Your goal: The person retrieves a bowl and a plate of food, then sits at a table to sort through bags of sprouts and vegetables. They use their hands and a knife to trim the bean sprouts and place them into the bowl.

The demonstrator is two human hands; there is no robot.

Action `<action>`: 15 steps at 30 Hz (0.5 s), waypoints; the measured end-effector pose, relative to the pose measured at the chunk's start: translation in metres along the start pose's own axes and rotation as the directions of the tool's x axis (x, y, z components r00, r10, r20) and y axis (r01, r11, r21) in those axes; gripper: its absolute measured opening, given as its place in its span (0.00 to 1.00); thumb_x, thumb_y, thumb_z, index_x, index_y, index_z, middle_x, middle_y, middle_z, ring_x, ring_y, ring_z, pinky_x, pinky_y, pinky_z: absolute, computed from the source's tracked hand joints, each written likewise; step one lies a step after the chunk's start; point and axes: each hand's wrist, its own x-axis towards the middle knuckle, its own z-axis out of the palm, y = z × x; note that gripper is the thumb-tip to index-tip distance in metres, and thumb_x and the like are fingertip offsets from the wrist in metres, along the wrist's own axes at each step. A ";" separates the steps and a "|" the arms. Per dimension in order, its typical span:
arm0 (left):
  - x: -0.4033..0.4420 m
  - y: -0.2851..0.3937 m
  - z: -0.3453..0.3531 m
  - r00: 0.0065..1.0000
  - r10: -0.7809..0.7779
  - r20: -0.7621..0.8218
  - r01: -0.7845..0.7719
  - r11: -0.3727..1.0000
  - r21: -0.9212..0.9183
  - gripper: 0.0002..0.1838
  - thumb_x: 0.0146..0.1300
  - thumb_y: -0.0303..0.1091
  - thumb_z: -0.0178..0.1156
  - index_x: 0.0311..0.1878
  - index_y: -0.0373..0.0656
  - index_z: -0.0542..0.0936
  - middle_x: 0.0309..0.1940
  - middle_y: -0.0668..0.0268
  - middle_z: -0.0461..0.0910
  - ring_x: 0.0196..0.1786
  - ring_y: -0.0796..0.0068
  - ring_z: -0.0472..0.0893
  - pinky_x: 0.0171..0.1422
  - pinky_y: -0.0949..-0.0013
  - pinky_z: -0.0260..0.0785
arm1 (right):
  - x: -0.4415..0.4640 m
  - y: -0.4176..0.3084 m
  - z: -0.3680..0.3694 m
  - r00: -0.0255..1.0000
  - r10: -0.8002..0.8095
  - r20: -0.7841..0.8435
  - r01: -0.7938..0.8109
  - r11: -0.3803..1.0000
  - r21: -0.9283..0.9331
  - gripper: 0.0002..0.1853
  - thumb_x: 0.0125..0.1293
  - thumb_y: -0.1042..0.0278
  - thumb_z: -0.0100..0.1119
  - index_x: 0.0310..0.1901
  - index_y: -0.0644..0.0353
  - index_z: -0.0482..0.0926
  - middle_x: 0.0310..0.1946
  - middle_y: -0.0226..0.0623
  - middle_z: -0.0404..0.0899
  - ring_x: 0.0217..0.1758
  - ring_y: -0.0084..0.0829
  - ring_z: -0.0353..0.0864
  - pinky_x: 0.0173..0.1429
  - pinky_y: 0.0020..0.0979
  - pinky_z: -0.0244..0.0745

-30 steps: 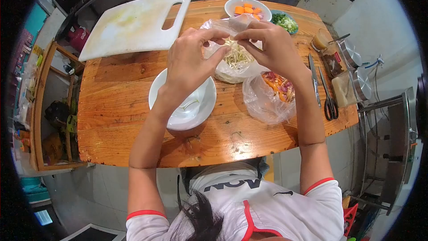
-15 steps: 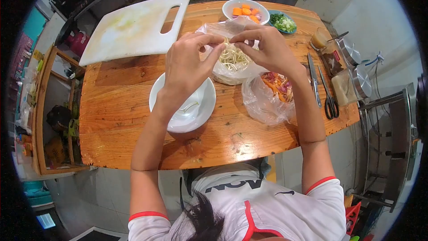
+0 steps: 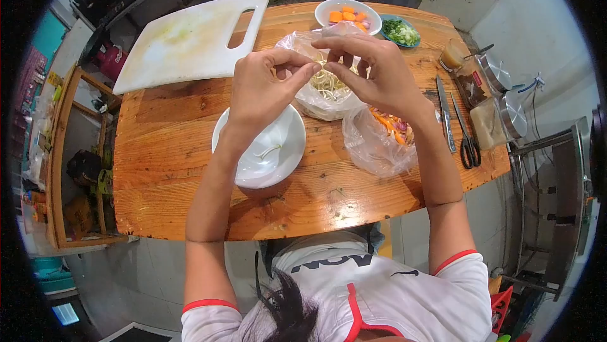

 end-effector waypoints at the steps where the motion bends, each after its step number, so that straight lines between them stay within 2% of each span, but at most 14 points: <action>1: 0.000 0.000 0.000 1.000 0.004 -0.002 -0.004 1.000 -0.025 0.09 0.59 0.35 0.67 0.37 0.39 0.85 0.22 0.74 0.80 0.24 0.90 0.69 0.27 0.81 0.58 | 0.000 0.000 -0.001 1.000 0.009 0.001 -0.009 1.000 -0.008 0.12 0.58 0.72 0.65 0.45 0.56 0.84 0.33 0.29 0.83 0.28 0.17 0.75 0.27 0.20 0.65; 8: 0.001 0.000 -0.002 0.999 -0.005 -0.031 0.004 1.000 -0.018 0.08 0.60 0.34 0.66 0.35 0.37 0.84 0.22 0.78 0.77 0.23 0.92 0.65 0.26 0.82 0.56 | -0.003 0.001 -0.006 0.997 -0.064 -0.032 0.057 0.981 -0.186 0.09 0.55 0.68 0.68 0.38 0.56 0.84 0.31 0.30 0.82 0.31 0.23 0.77 0.28 0.24 0.68; 15: 0.000 0.000 -0.001 0.999 0.049 -0.017 -0.049 0.999 0.005 0.08 0.58 0.34 0.67 0.34 0.39 0.84 0.24 0.75 0.79 0.26 0.90 0.67 0.28 0.80 0.57 | -0.002 -0.001 0.000 0.993 -0.105 -0.058 0.089 0.970 -0.227 0.06 0.53 0.70 0.68 0.31 0.59 0.82 0.26 0.33 0.80 0.31 0.29 0.79 0.35 0.29 0.73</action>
